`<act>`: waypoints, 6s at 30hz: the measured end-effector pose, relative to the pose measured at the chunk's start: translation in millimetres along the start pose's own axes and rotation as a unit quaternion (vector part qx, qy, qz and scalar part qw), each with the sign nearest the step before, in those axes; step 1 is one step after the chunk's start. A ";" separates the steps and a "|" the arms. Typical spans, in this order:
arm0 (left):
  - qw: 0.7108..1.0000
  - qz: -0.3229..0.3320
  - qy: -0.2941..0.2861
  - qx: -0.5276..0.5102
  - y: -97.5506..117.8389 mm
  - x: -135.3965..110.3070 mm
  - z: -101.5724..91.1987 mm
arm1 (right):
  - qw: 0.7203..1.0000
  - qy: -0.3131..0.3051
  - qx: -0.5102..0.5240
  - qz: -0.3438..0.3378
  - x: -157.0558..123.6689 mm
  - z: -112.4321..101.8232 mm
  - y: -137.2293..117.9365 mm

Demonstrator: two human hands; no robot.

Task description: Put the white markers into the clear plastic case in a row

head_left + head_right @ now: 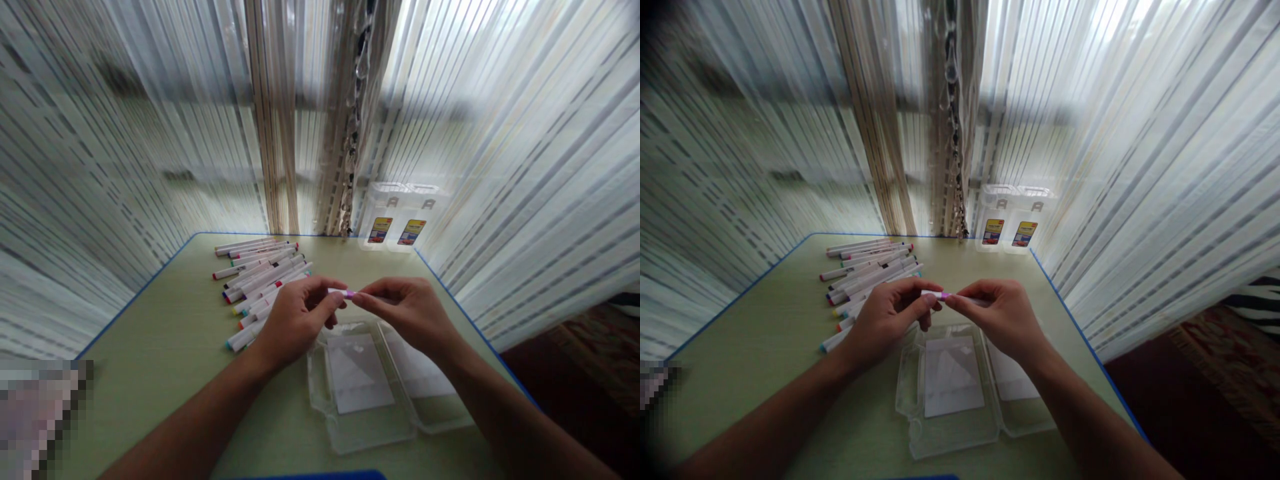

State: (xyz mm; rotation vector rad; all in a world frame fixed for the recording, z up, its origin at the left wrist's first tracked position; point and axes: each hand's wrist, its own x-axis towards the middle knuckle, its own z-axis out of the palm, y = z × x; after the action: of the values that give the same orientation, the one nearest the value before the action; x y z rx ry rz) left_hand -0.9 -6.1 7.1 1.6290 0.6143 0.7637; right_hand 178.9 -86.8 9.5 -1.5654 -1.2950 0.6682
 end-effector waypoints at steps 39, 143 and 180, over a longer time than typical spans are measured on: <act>0.954 -0.055 0.142 -0.256 -2.7 8.9 -10.6 | 0.947 -0.006 0.310 0.089 2.7 -3.0 -7.3; 0.991 0.010 0.056 -0.117 -0.8 3.3 -3.6 | 0.997 0.029 0.068 0.029 -0.9 -2.2 -0.2; 0.957 -0.029 0.155 -0.245 -4.3 10.9 -7.4 | 0.940 -0.003 0.329 0.091 1.7 -2.0 -3.3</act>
State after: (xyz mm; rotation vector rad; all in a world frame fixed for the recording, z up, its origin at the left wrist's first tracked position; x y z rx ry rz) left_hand 0.7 7.6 5.3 1.0413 0.6285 1.0452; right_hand 179.7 -85.9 13.5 -1.1261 -0.8041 1.0912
